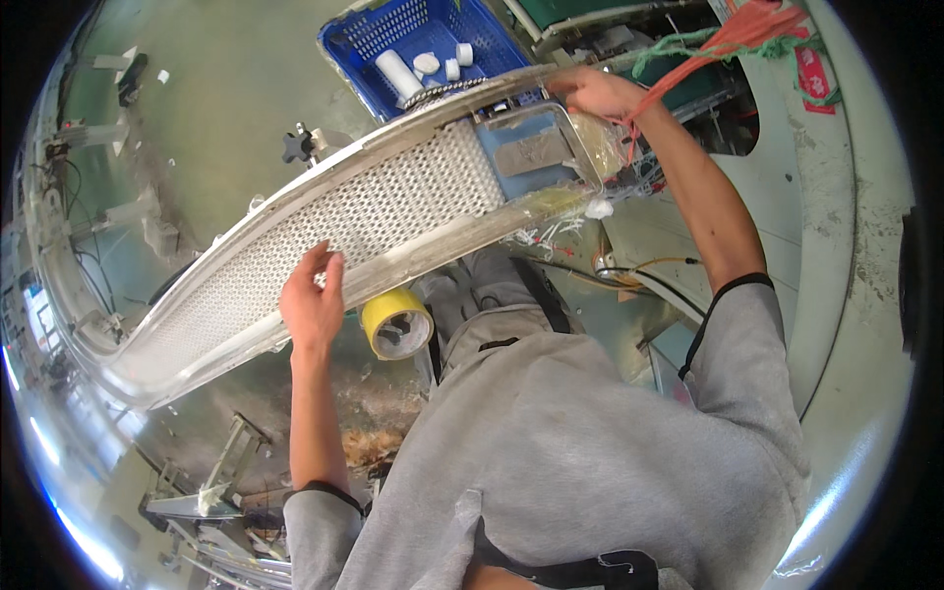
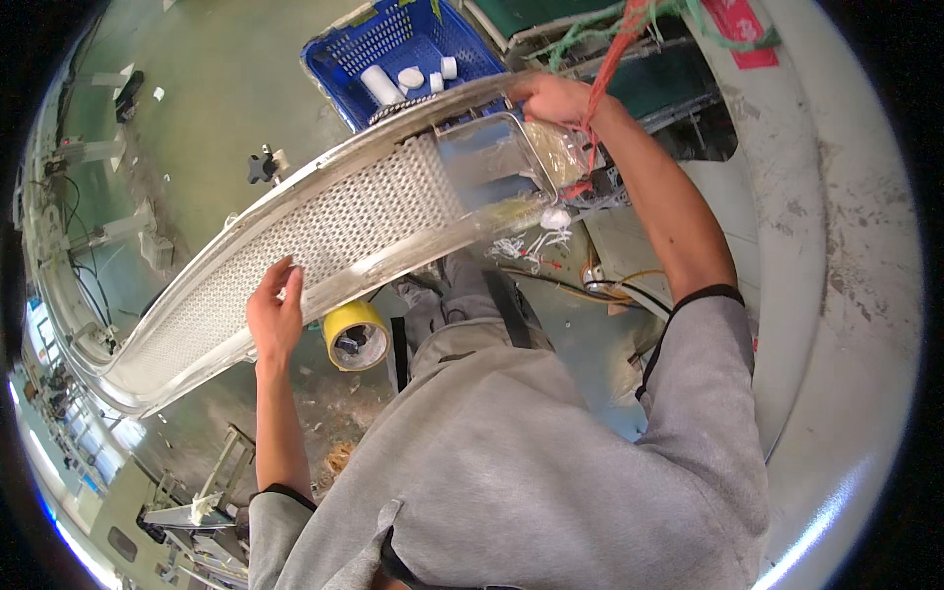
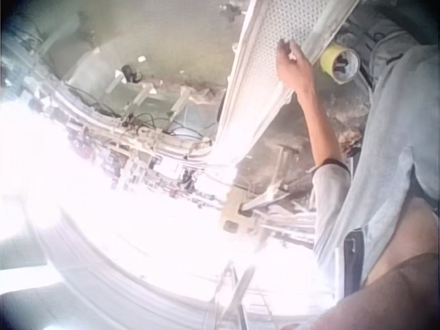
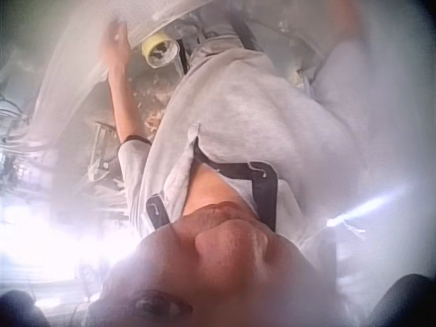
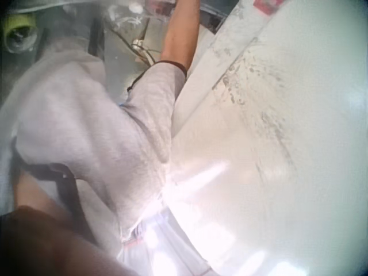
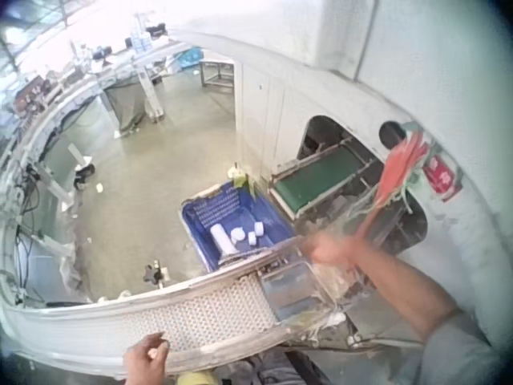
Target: The person uses yellow tape to secure a bundle of orange and green cables to a metal mesh structure. They repeatedly pull the tape, wrap it around the cables, and press it down to ensure it is firmly attached.
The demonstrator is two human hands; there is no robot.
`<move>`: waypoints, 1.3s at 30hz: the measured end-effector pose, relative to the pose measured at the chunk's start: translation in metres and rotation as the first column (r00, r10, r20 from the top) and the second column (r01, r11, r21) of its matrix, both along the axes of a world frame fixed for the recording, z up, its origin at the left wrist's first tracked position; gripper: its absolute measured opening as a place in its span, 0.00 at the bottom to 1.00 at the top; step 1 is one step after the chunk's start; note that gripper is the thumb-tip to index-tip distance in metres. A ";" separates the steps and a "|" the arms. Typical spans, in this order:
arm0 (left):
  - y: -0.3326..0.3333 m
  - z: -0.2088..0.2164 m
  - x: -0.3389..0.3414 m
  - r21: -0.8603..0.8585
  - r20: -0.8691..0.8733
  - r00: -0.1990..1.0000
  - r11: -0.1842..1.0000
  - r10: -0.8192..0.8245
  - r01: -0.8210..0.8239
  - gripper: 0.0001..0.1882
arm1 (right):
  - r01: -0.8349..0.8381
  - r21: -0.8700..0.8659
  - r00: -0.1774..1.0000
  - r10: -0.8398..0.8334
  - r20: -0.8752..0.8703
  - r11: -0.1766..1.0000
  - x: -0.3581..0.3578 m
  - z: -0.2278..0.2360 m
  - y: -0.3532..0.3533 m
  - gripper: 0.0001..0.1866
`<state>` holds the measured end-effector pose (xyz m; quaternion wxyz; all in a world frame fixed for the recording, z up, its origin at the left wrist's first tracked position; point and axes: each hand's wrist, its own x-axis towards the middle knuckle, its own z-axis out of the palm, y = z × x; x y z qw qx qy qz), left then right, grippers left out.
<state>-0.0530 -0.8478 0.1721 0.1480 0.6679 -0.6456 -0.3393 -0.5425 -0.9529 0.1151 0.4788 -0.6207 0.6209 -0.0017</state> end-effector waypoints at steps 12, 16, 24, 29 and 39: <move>0.002 0.001 0.001 -0.031 0.095 0.988 0.992 0.121 -0.119 0.14 | -0.221 -0.141 0.974 0.213 -0.071 0.965 0.028 0.024 -0.003 0.27; 0.006 -0.005 0.005 -0.040 0.026 0.982 0.982 0.185 -0.184 0.14 | -0.118 -0.227 0.992 0.124 0.013 0.967 0.031 0.035 0.001 0.23; 0.005 -0.004 0.004 -0.101 -0.008 0.980 0.975 0.198 -0.198 0.12 | 0.131 -0.402 0.971 -0.198 -0.131 0.906 -0.029 0.036 0.021 0.17; 0.006 0.000 0.002 -0.106 0.024 0.978 0.973 0.206 -0.203 0.12 | 0.734 -0.494 0.645 -0.706 0.293 0.466 -0.013 0.063 0.040 0.20; 0.005 -0.001 0.005 0.006 0.121 0.980 0.987 0.158 -0.159 0.13 | 0.738 -0.657 0.614 -0.556 0.560 0.155 0.150 0.156 0.100 0.32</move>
